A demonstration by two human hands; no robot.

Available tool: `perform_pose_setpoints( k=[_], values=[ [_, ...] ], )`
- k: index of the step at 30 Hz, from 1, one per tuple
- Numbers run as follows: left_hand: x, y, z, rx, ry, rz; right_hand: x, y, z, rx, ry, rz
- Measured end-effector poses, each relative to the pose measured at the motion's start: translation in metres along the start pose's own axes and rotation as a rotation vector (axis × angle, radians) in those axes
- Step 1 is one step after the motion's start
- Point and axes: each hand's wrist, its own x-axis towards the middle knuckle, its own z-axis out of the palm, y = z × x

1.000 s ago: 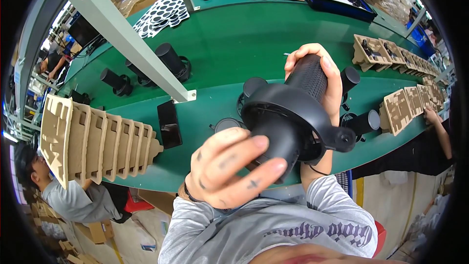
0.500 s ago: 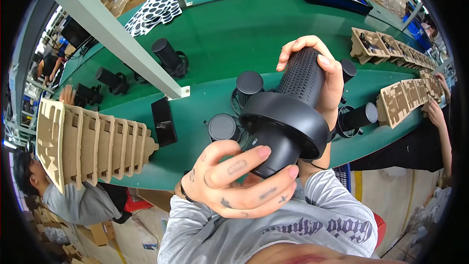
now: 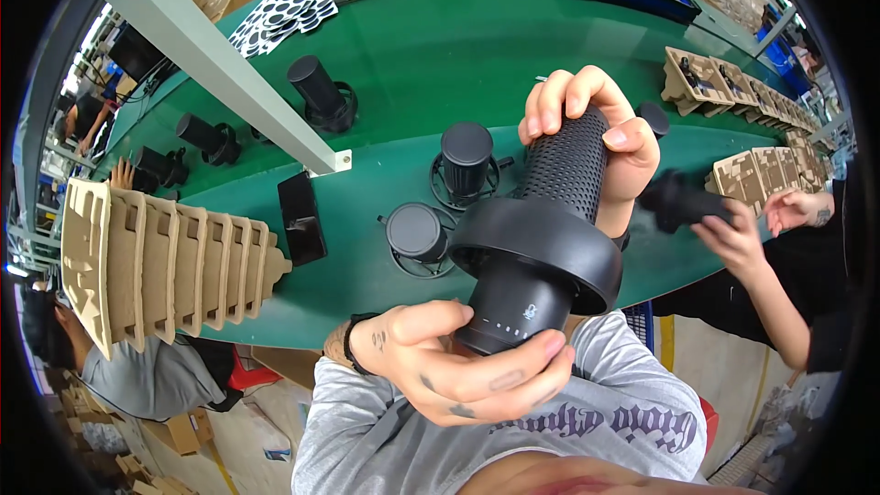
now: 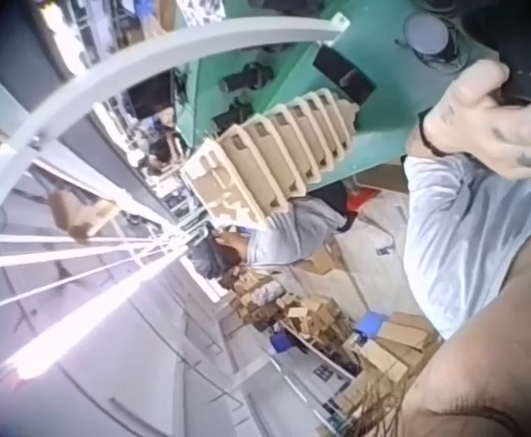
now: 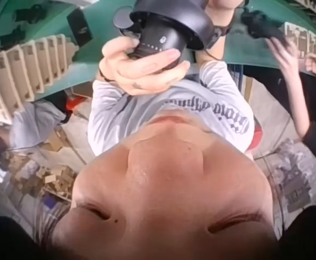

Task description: The person picks up a microphone and a shock mount, fits the microphone into the mount, and rotates the dial on the microphone base. They repeat this assembly process with several more units before placing them into cardboard trays.

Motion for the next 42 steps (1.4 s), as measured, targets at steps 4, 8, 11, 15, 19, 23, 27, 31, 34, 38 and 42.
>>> perform_pose_setpoints(
  k=[4, 8, 11, 15, 19, 23, 27, 31, 34, 38, 42],
  values=[
    [-0.002, 0.007, 0.008, -0.006, 0.075, -0.07, 0.001, 0.003, 0.0, 0.04, -0.008, -0.049],
    [-0.002, 0.0, 0.019, -0.021, 0.184, 0.024, 0.002, 0.007, -0.004, 0.063, -0.002, -0.058],
    [-0.001, -0.004, 0.021, -0.067, 0.202, 0.103, 0.002, 0.01, -0.005, 0.132, -0.012, -0.077],
    [-0.002, -0.007, 0.022, -0.081, 0.233, 0.147, 0.002, 0.013, -0.005, 0.166, -0.005, -0.073],
    [-0.002, -0.003, 0.022, -0.056, 0.212, 0.124, 0.001, 0.009, -0.007, 0.159, 0.006, -0.055],
    [0.0, 0.005, 0.016, -0.047, 0.108, 0.035, 0.0, 0.007, -0.008, 0.156, 0.024, -0.019],
    [0.004, 0.003, 0.011, -0.036, 0.06, -0.12, -0.002, 0.004, -0.002, 0.149, 0.128, -0.009],
    [0.012, -0.014, -0.006, -0.123, -0.131, -0.079, -0.01, -0.019, 0.012, -0.049, 0.286, -0.332],
    [0.01, -0.034, -0.007, -0.228, -0.318, -0.052, -0.038, -0.055, 0.019, -0.339, 0.259, -0.685],
    [0.006, -0.068, -0.012, -0.17, -0.132, -0.125, -0.085, -0.091, 0.025, -0.813, 0.187, -0.788],
    [-0.014, -0.106, -0.014, -0.09, 0.035, -0.439, -0.092, -0.104, 0.028, -0.89, 0.456, -1.152]
  ],
)
